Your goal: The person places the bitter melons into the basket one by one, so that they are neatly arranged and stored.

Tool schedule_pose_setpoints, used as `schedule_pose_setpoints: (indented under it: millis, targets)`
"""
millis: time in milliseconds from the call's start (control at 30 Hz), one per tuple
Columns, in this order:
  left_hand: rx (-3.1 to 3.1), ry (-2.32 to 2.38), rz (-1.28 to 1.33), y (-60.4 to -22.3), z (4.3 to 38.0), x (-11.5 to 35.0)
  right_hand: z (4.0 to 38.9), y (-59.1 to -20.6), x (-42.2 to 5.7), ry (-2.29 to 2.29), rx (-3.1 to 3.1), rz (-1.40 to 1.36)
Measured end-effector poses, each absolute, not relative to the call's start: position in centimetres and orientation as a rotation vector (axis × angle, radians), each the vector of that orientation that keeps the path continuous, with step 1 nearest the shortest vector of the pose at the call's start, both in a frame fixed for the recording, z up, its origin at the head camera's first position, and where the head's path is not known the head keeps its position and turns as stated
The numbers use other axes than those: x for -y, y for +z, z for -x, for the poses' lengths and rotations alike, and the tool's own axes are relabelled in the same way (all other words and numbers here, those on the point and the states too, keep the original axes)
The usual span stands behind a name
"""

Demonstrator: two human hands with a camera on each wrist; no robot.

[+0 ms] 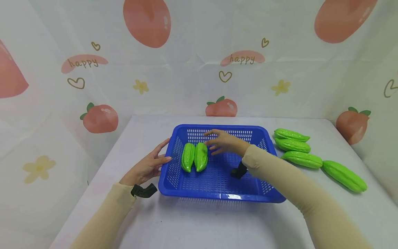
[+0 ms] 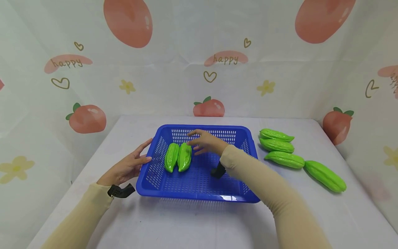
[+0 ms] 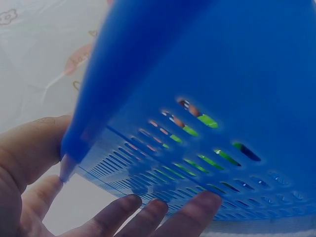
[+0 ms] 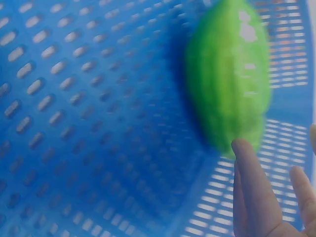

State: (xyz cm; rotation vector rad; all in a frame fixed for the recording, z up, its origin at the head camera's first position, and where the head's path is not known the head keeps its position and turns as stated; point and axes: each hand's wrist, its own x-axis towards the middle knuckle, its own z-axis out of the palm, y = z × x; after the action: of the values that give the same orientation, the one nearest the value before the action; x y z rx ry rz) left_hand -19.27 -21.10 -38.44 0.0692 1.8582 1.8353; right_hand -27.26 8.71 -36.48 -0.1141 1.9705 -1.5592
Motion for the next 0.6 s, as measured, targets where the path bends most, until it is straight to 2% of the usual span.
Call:
schedule_pose_setpoints:
  millis: [267, 600]
  targets:
    - [-1.854, 1.833, -0.065, -38.4, 19.3, 21.1, 26.0, -32.4, -11.4, -1.633, -1.935, 0.310]
    - [-1.850, 1.835, -0.065, -38.4, 19.3, 21.1, 24.3, -28.1, -18.4, -1.697, -1.970, 0.442]
